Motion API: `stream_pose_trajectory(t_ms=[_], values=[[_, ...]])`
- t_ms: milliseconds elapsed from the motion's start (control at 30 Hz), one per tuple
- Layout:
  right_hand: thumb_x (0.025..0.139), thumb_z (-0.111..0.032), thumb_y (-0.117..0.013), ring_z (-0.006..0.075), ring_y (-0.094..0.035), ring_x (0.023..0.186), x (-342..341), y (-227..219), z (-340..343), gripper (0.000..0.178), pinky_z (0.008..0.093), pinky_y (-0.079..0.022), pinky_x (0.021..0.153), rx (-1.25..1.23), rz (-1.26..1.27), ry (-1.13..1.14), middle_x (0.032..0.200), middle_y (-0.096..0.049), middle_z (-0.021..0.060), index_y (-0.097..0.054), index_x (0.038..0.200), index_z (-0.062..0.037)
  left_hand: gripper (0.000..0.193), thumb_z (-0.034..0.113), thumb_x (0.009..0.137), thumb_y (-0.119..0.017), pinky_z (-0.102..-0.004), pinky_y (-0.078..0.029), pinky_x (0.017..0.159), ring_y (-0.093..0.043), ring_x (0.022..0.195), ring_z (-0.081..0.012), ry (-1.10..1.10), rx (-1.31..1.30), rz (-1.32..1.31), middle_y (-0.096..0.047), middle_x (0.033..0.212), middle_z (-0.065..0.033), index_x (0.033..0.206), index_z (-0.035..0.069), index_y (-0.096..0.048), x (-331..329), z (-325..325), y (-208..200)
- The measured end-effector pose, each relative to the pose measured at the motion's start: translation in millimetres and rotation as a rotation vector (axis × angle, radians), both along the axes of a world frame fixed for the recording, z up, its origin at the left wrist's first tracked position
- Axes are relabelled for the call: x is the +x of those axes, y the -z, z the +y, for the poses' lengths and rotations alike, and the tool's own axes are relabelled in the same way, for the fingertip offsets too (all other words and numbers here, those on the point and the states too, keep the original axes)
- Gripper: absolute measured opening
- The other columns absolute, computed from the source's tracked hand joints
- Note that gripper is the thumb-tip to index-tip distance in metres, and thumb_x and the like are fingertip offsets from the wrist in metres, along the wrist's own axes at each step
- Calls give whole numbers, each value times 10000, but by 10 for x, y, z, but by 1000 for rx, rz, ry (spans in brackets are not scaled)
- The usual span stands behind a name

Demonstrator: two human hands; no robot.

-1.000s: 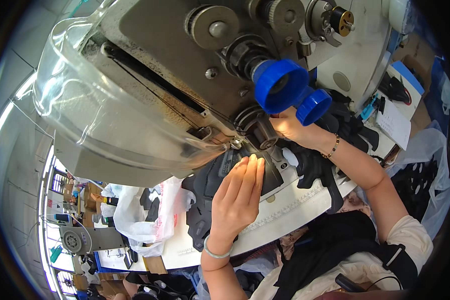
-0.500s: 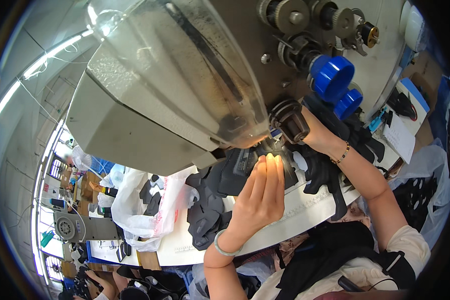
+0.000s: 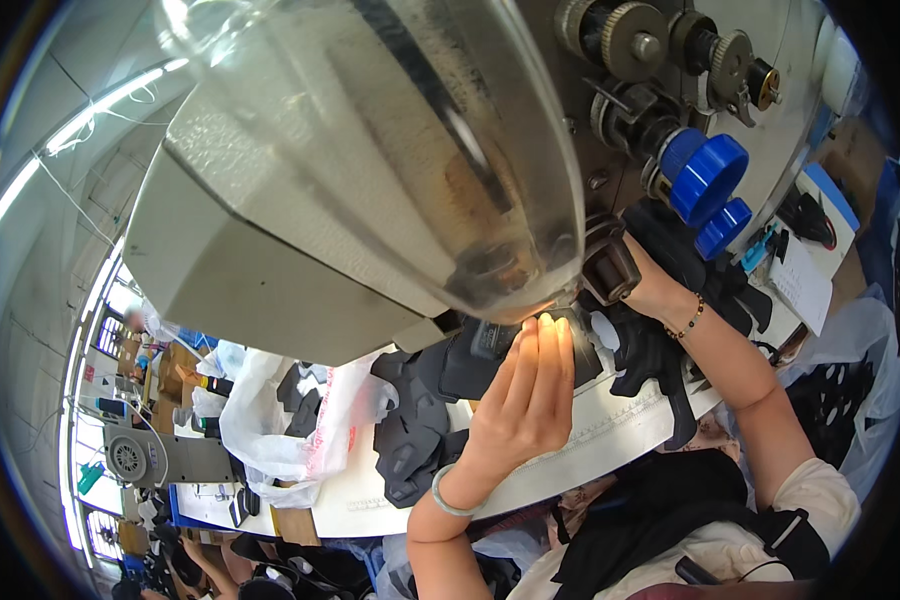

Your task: The person aligns fabric pieces together and feeds them through an industrial sewing machine, stitching the edges together by hand.

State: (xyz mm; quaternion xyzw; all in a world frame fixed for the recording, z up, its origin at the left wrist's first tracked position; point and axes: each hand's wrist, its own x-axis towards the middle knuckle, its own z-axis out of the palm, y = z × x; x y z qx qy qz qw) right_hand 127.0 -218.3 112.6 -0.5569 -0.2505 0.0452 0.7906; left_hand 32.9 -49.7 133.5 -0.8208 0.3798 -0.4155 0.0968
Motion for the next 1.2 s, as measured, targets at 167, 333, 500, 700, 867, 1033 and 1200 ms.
stream_pose_trajectory(t_ms=[167, 333, 500, 700, 867, 1033, 1200], values=[[949, -168, -576, 64, -562, 679, 50, 62, -23, 133, 221, -456, 585, 19, -111, -18, 822, -590, 4, -565, 918, -40, 251, -12, 780, -547, -326, -549, 823, -638, 898, -286, -14, -18, -27, -632, 959, -185, 982, -127, -640, 12, -27, 15], [955, -180, -566, 42, -539, 707, 54, 62, -10, 136, 210, -455, 608, 57, -82, -42, 843, -581, -11, -567, 947, -44, 216, -48, 783, -544, -301, -547, 765, -653, 858, -263, -10, -40, -56, -638, 921, -153, 961, -104, -652, 42, -40, 15], [879, -64, -595, 70, -572, 886, 100, 92, -98, 220, 231, -501, 771, -70, 21, -111, 992, -594, 25, -550, 1094, -53, 194, -77, 787, -544, -272, -546, 706, -668, 829, -241, -19, -83, -50, -646, 898, -136, 943, -83, -659, 60, -56, 9], [878, -70, -605, 71, -583, 875, 82, -32, -90, 221, 231, -517, 756, -93, 75, -173, 979, -600, 27, -549, 1088, -33, 188, -72, 786, -548, -285, -542, 720, -667, 851, -249, -51, -76, -23, -652, 911, -143, 937, -79, -660, 56, -57, 33], [887, -96, -620, 91, -568, 951, 142, 18, -63, 369, 251, -508, 807, -152, 52, -87, 1055, -574, 39, -450, 1207, -27, 205, -78, 763, -563, -289, -537, 721, -670, 860, -251, -62, -92, -48, -656, 915, -140, 943, -74, -661, 105, -66, 48], [888, -116, -629, 90, -547, 987, 144, -6, -41, 452, 261, -495, 833, -145, 64, -83, 1105, -555, 45, -396, 1266, -27, 248, -83, 743, -561, -299, -533, 718, -669, 869, -257, -49, -125, -12, -655, 921, -137, 971, -72, -655, 126, -31, 47], [881, -123, -631, 82, -554, 962, 164, 88, -47, 389, 264, -486, 815, -133, -57, -136, 1075, -583, 43, -476, 1219, -6, 279, -90, 729, -545, -307, -526, 715, -662, 872, -258, -38, -154, 3, -647, 946, -137, 986, -70, -652, 113, -23, 75]])
